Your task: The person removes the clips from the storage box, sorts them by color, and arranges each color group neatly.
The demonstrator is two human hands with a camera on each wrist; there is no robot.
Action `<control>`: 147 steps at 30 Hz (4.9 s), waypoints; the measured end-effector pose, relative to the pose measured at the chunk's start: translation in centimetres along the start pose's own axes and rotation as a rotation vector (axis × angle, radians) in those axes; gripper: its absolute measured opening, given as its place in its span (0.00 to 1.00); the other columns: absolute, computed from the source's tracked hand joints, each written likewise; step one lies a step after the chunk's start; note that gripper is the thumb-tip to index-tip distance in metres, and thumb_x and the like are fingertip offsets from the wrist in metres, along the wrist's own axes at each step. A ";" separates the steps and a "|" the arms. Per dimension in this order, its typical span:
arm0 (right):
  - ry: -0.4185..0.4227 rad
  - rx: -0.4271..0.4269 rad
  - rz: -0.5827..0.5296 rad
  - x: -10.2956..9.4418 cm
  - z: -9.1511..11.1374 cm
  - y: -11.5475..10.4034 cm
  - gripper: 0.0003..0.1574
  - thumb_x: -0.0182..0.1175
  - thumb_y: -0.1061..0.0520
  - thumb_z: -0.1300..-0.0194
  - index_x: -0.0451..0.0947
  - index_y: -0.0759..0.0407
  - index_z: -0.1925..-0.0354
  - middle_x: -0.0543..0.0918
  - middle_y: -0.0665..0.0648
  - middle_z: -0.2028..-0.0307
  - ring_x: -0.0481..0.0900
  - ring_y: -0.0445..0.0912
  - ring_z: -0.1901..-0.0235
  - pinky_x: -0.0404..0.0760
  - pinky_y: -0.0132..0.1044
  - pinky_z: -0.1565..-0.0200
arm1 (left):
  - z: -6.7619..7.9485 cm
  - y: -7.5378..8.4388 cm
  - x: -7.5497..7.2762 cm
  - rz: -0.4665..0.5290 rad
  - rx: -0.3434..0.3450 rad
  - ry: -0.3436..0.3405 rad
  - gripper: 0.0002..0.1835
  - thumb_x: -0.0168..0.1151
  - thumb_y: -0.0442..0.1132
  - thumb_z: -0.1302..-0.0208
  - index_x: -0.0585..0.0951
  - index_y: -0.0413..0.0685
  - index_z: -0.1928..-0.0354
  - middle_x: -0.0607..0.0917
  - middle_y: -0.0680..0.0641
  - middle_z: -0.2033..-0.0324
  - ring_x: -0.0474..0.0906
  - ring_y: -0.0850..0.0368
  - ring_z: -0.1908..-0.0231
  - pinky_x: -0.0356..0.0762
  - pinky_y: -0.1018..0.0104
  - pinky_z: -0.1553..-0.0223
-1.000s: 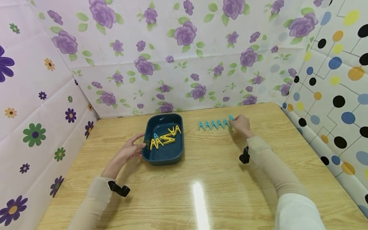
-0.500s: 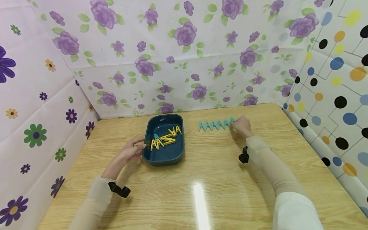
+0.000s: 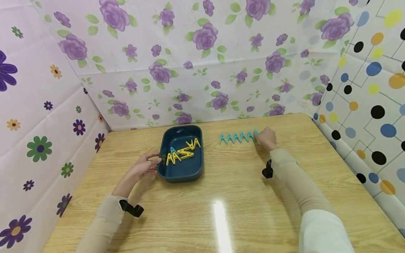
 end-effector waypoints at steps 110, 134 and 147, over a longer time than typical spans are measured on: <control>-0.167 -0.445 0.104 7.2 3.8 -13.5 0.21 0.51 0.56 0.29 0.73 0.71 0.46 0.77 0.71 0.47 0.74 0.61 0.44 0.74 0.54 0.43 | 0.1 -0.4 0.2 -0.004 -0.007 0.014 0.27 0.53 0.41 0.28 0.64 0.41 0.31 0.82 0.48 0.68 0.79 0.63 0.74 0.82 0.68 0.67; -0.207 -0.486 0.130 9.2 4.0 -16.2 0.19 0.50 0.55 0.28 0.75 0.66 0.46 0.79 0.66 0.48 0.77 0.58 0.48 0.78 0.50 0.48 | 0.4 -0.5 0.1 0.011 -0.015 0.015 0.28 0.53 0.42 0.27 0.62 0.41 0.30 0.80 0.47 0.64 0.77 0.63 0.74 0.82 0.68 0.66; -0.237 -0.554 0.122 10.6 4.9 -20.0 0.20 0.52 0.57 0.29 0.74 0.69 0.45 0.80 0.67 0.50 0.78 0.57 0.49 0.78 0.50 0.48 | 0.4 -0.5 -0.2 0.011 -0.014 0.018 0.27 0.52 0.43 0.27 0.63 0.41 0.30 0.79 0.47 0.63 0.77 0.63 0.73 0.82 0.68 0.65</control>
Point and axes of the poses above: each hand's wrist, its own z-axis away from the middle knuckle, its own x-axis out of the palm, y = z × x, the point moved 5 cm from there along -z, towards the middle knuckle
